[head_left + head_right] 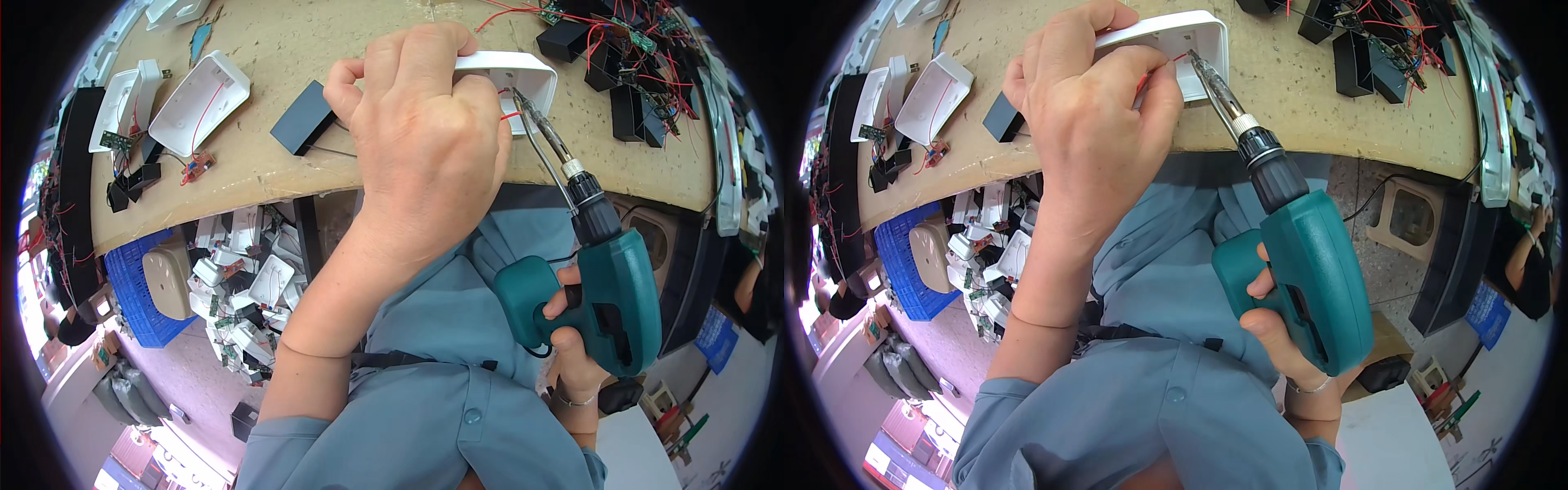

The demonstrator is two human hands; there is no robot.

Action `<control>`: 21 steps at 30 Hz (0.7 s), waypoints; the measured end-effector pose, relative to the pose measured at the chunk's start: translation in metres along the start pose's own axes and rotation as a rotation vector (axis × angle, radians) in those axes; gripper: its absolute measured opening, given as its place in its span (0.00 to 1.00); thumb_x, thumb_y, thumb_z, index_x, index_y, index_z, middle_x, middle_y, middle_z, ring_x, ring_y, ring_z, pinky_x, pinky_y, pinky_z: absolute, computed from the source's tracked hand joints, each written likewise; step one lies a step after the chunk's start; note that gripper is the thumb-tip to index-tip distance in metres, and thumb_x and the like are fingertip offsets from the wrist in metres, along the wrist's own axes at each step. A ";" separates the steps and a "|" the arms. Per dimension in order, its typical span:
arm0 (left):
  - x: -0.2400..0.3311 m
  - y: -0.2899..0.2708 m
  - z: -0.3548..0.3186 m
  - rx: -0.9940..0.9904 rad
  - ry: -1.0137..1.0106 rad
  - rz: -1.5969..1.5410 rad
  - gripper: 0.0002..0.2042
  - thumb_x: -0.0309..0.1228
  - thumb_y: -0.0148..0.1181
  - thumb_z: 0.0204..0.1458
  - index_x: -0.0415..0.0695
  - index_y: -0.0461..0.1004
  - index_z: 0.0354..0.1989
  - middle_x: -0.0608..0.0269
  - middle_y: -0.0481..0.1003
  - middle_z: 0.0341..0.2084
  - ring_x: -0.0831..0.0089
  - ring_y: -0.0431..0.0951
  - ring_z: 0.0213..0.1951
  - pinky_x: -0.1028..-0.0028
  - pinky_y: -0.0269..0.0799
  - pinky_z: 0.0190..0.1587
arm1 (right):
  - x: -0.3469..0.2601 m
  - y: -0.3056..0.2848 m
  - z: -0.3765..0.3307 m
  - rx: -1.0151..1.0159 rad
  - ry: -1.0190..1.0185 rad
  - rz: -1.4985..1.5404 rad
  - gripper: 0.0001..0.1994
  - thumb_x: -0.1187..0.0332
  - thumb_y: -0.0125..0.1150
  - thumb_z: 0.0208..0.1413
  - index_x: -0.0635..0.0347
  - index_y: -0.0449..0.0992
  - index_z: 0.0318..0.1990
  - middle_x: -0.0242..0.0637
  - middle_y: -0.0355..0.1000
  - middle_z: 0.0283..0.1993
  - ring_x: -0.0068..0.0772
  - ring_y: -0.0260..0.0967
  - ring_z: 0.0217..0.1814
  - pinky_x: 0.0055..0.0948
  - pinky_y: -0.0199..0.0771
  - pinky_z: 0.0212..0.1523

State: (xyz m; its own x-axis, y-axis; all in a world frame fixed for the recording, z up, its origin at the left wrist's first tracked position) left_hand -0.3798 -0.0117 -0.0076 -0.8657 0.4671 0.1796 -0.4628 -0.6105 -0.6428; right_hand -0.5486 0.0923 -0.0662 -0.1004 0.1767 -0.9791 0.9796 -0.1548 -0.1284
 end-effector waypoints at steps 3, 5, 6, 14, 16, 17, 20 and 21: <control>-0.001 0.004 0.001 -0.045 -0.016 -0.007 0.05 0.25 0.57 0.25 0.41 0.67 0.11 0.63 0.66 0.33 0.66 0.62 0.36 0.64 0.49 0.37 | 0.000 0.000 0.001 -0.008 -0.001 -0.020 0.33 0.57 0.69 0.36 0.69 0.63 0.47 0.43 0.67 0.39 0.23 0.65 0.29 0.20 0.66 0.29; 0.000 0.001 0.000 0.001 0.011 0.012 0.05 0.25 0.58 0.25 0.41 0.67 0.12 0.63 0.66 0.33 0.66 0.62 0.36 0.65 0.49 0.38 | -0.001 0.000 0.001 0.009 -0.009 -0.016 0.32 0.57 0.69 0.36 0.68 0.63 0.47 0.42 0.67 0.38 0.23 0.65 0.28 0.20 0.65 0.29; 0.000 0.001 0.000 0.000 0.010 0.012 0.05 0.25 0.58 0.25 0.41 0.67 0.12 0.63 0.66 0.33 0.66 0.62 0.36 0.65 0.49 0.38 | -0.001 0.001 0.002 0.009 -0.009 -0.016 0.32 0.57 0.69 0.36 0.68 0.63 0.47 0.42 0.67 0.38 0.23 0.65 0.28 0.20 0.65 0.29; 0.000 0.002 0.001 0.010 -0.003 -0.045 0.05 0.25 0.58 0.25 0.41 0.67 0.12 0.63 0.67 0.33 0.66 0.63 0.36 0.67 0.51 0.38 | -0.009 0.003 0.004 -0.036 0.007 0.020 0.23 0.68 0.69 0.37 0.65 0.69 0.43 0.33 0.69 0.35 0.22 0.65 0.33 0.21 0.68 0.34; 0.000 0.000 0.001 0.017 0.002 -0.048 0.05 0.24 0.58 0.25 0.41 0.67 0.12 0.63 0.67 0.33 0.66 0.63 0.36 0.67 0.51 0.38 | -0.008 0.001 0.001 -0.029 0.002 -0.006 0.23 0.69 0.69 0.37 0.65 0.69 0.43 0.34 0.69 0.35 0.22 0.66 0.32 0.22 0.69 0.34; 0.000 -0.001 0.001 0.023 0.008 -0.049 0.06 0.24 0.58 0.24 0.40 0.67 0.12 0.63 0.67 0.33 0.66 0.63 0.36 0.67 0.51 0.39 | -0.008 -0.001 0.000 -0.024 -0.003 -0.032 0.22 0.69 0.69 0.37 0.65 0.70 0.42 0.34 0.70 0.35 0.22 0.66 0.32 0.22 0.69 0.33; -0.002 -0.001 0.000 0.019 0.003 -0.071 0.06 0.24 0.58 0.25 0.40 0.67 0.13 0.62 0.67 0.33 0.65 0.63 0.36 0.67 0.52 0.38 | -0.008 -0.002 -0.001 -0.021 -0.005 -0.019 0.21 0.71 0.69 0.37 0.65 0.70 0.42 0.35 0.70 0.36 0.23 0.67 0.31 0.23 0.70 0.33; -0.002 -0.002 0.000 0.021 0.003 -0.072 0.06 0.24 0.58 0.25 0.40 0.67 0.13 0.62 0.67 0.33 0.65 0.63 0.36 0.67 0.52 0.38 | -0.009 -0.001 -0.002 -0.020 -0.006 -0.020 0.21 0.71 0.69 0.37 0.65 0.70 0.42 0.35 0.70 0.36 0.23 0.67 0.31 0.23 0.70 0.33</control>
State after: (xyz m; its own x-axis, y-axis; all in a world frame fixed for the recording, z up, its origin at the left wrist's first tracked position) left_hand -0.3777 -0.0118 -0.0067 -0.8296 0.5119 0.2229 -0.5276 -0.5883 -0.6128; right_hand -0.5485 0.0924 -0.0566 -0.1215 0.1735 -0.9773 0.9806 -0.1316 -0.1453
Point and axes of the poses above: each hand's wrist, its own z-axis towards the middle knuckle, its own y-axis out of the palm, x = y × z, the point moved 8 cm from there along z, towards the middle knuckle
